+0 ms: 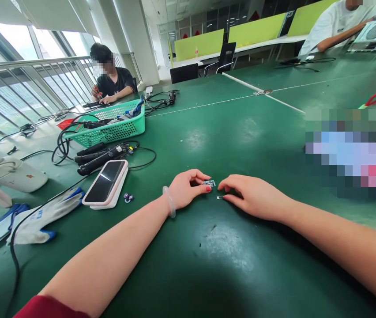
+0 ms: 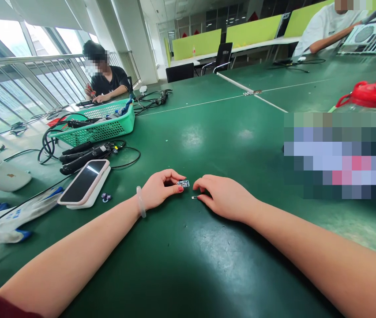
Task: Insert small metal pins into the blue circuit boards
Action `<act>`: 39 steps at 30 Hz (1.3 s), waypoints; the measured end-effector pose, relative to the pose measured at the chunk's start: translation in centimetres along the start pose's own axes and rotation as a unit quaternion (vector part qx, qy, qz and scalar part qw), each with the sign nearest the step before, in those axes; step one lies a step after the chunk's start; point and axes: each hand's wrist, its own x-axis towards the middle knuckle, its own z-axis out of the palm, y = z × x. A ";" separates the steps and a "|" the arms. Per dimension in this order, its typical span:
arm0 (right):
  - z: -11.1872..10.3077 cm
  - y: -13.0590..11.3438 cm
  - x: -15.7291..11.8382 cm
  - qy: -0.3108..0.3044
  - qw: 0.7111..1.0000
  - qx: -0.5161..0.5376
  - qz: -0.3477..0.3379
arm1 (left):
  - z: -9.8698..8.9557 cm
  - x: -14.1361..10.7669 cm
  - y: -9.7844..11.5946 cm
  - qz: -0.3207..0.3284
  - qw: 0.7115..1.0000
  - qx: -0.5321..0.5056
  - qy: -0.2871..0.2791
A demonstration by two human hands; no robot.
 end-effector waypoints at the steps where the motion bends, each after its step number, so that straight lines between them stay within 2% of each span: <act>1: 0.0 0.1 0.1 0.002 1.000 -0.009 0.009 | 0.0 0.0 0.0 -0.001 1.000 0.000 0.000; 7: 0.2 0.2 0.5 0.004 0.998 -0.057 0.008 | 0.0 0.0 0.0 -0.003 1.000 0.014 0.003; 12: 0.2 0.4 0.7 0.125 0.991 -0.030 0.035 | 0.1 -0.1 0.1 -0.008 1.000 0.025 -0.001; 16: 0.4 -0.6 0.9 0.183 0.983 -0.032 -0.006 | 0.3 -0.2 0.1 -0.010 1.000 0.028 -0.010; 21: 0.9 -1.4 1.1 0.182 0.980 -0.068 -0.039 | 0.4 -0.2 0.2 -0.005 1.000 0.021 -0.021; 31: 1.2 -1.1 1.0 0.171 0.982 -0.075 -0.038 | 0.3 -0.2 0.1 0.022 0.999 0.011 -0.024; 39: 1.3 -0.6 0.8 0.187 0.979 -0.084 -0.024 | 0.1 0.0 -0.5 0.030 0.999 -0.012 -0.015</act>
